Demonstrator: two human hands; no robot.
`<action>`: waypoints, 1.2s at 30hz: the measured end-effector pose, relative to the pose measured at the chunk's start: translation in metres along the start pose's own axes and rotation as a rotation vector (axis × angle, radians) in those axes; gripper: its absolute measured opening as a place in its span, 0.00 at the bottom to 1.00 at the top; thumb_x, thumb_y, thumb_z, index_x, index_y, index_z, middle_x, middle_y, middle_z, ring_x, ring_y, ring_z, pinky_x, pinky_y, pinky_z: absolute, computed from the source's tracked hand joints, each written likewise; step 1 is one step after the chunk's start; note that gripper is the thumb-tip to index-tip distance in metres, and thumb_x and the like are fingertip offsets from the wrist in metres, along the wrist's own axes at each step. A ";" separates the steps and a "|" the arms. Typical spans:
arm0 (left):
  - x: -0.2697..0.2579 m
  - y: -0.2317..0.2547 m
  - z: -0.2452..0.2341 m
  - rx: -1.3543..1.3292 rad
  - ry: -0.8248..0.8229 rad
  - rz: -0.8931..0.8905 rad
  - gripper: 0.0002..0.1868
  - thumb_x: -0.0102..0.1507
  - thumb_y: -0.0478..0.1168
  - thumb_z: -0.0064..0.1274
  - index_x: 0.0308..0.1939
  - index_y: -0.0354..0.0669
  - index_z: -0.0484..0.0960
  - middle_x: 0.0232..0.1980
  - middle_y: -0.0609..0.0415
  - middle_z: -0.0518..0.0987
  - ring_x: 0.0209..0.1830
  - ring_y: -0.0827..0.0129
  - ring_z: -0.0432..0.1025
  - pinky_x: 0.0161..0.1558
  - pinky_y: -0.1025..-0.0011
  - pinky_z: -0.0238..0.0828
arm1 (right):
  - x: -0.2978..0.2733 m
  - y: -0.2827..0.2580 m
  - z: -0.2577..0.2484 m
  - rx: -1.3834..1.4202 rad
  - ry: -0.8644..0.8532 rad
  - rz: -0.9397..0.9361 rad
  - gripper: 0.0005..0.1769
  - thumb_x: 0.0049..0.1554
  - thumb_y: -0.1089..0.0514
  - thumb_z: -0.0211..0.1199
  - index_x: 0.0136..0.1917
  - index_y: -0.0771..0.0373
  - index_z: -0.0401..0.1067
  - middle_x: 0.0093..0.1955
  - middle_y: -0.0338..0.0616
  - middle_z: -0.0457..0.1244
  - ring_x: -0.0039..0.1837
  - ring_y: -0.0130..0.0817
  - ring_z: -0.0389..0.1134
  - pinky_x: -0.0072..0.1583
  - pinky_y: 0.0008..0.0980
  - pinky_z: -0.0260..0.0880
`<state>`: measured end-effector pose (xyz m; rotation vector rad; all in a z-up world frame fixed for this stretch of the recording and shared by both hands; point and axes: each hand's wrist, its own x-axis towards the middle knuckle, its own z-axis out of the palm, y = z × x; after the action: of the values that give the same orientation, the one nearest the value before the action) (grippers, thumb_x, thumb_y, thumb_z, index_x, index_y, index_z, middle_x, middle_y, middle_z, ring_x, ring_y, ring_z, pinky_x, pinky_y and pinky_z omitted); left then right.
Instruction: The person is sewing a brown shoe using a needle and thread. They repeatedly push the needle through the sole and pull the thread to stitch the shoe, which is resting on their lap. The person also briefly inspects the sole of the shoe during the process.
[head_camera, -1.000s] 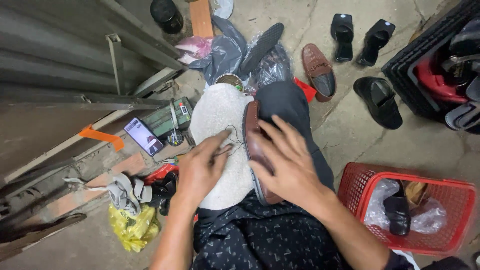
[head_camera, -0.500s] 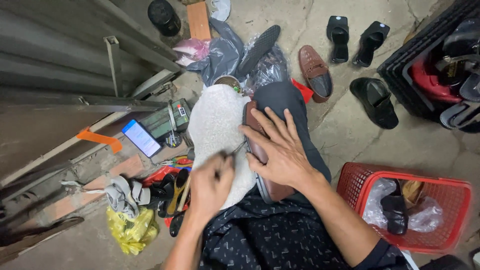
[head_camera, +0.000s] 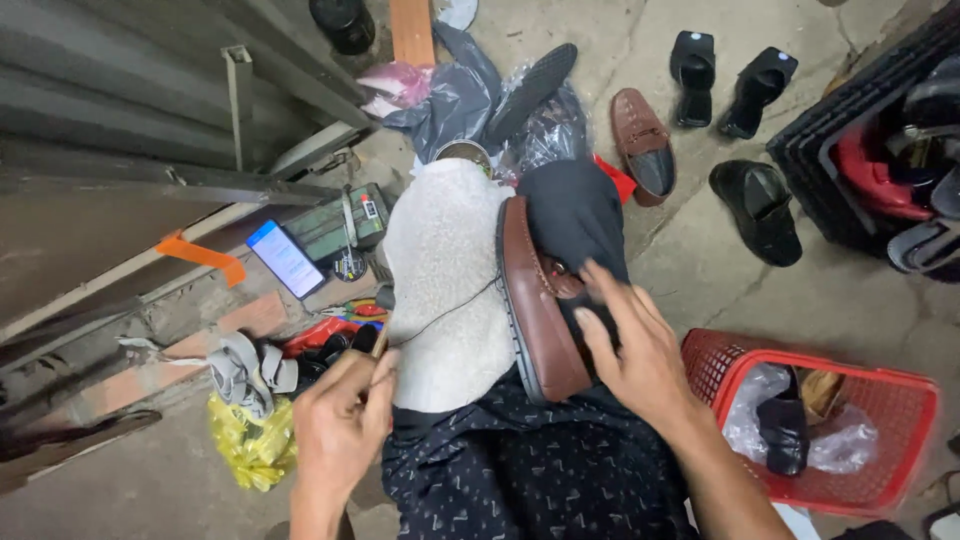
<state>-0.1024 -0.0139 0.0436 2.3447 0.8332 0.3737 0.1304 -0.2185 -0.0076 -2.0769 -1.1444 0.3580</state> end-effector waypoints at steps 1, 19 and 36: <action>0.000 -0.002 0.003 -0.002 0.000 0.001 0.21 0.69 0.40 0.51 0.20 0.42 0.72 0.21 0.60 0.63 0.19 0.75 0.52 0.23 0.71 0.48 | -0.009 0.004 -0.001 -0.002 0.000 0.000 0.28 0.67 0.54 0.51 0.77 0.68 0.59 0.70 0.52 0.65 0.65 0.45 0.67 0.65 0.43 0.66; 0.029 0.038 0.040 -0.864 -0.285 0.129 0.09 0.68 0.35 0.53 0.42 0.30 0.85 0.34 0.47 0.80 0.29 0.65 0.71 0.36 0.69 0.69 | -0.140 0.151 -0.028 -0.276 -0.020 0.278 0.19 0.61 0.64 0.54 0.64 0.58 0.75 0.61 0.49 0.69 0.61 0.45 0.70 0.63 0.45 0.69; 0.061 0.046 0.075 -0.075 -0.259 -0.310 0.24 0.65 0.47 0.55 0.64 0.56 0.68 0.39 0.64 0.88 0.38 0.61 0.84 0.37 0.57 0.77 | -0.040 0.007 -0.011 0.258 -0.065 0.298 0.17 0.62 0.53 0.57 0.61 0.58 0.77 0.53 0.41 0.74 0.53 0.31 0.75 0.58 0.31 0.71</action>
<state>-0.0010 -0.0369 0.0187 2.0939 1.0137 -0.0279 0.1180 -0.2591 -0.0084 -2.0155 -0.7766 0.6832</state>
